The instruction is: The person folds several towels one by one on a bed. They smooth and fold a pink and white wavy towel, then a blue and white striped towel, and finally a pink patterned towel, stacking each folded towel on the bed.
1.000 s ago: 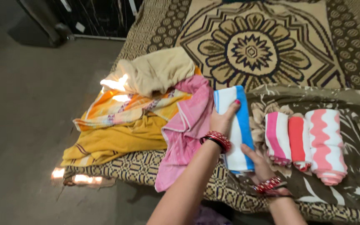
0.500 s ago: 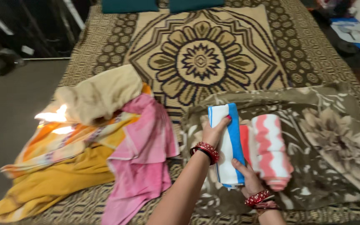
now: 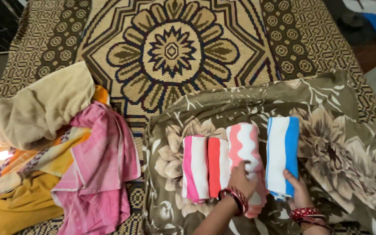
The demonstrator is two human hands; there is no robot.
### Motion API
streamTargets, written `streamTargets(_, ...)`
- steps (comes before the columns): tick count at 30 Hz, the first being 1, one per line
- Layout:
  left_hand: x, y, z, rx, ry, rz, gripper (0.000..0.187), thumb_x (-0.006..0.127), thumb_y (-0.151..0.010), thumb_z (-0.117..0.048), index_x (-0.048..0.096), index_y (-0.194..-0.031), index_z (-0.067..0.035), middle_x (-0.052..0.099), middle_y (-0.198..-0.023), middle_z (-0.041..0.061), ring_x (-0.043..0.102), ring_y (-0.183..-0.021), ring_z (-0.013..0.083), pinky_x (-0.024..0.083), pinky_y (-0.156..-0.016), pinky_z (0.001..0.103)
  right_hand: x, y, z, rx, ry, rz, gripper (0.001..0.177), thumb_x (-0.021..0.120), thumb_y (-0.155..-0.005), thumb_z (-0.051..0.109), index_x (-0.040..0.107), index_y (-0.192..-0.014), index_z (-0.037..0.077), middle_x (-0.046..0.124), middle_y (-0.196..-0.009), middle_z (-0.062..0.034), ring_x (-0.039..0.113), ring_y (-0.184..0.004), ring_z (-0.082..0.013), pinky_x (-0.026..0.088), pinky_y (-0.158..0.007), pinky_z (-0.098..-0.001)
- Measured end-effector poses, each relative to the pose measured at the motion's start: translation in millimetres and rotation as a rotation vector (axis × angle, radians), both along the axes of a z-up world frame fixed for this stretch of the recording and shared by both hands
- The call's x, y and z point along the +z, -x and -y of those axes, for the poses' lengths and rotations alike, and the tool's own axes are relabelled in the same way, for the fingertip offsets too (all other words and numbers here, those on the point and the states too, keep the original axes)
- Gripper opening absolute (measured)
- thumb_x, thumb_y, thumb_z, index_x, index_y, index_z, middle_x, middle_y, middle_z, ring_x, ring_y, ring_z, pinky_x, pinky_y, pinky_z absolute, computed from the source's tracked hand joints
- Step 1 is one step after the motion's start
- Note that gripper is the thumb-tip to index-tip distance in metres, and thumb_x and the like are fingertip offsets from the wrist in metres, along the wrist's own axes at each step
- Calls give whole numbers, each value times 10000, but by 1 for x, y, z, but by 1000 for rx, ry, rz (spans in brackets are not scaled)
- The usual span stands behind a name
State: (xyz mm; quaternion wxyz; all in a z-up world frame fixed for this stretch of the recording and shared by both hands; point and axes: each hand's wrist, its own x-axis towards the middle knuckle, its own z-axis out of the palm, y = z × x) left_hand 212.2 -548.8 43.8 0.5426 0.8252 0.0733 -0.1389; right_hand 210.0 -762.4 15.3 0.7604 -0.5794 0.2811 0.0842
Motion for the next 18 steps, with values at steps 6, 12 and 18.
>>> streamTargets(6, 4, 23, 14, -178, -88, -111, 643, 702, -866, -181, 461, -1461, -126, 463, -1290, 252, 559, -1165, 441, 482, -999, 480, -72, -17, 33, 83, 74, -142, 577, 670, -923, 317, 571, -1390, -8, 689, -1156, -142, 677, -964, -254, 544, -799, -408)
streamTargets(12, 15, 21, 11, -237, -137, -95, 741, 756, -761, -98, 491, -1451, -140, 448, -1314, 215, 518, -1219, 424, 469, -1033, 459, -107, -5, 33, 212, 7, -234, 590, 685, -875, 345, 582, -1362, 29, 720, -1141, -89, 692, -972, -198, 547, -830, -355)
streamTargets(18, 25, 19, 6, -335, -163, -80, 828, 723, -710, -33, 472, -1490, -151, 464, -1281, 218, 520, -1189, 423, 471, -1009, 464, -111, -13, 30, 274, 26, -314, 641, 692, -897, 405, 608, -1368, -22, 686, -1112, -162, 655, -955, -290, 513, -803, -433)
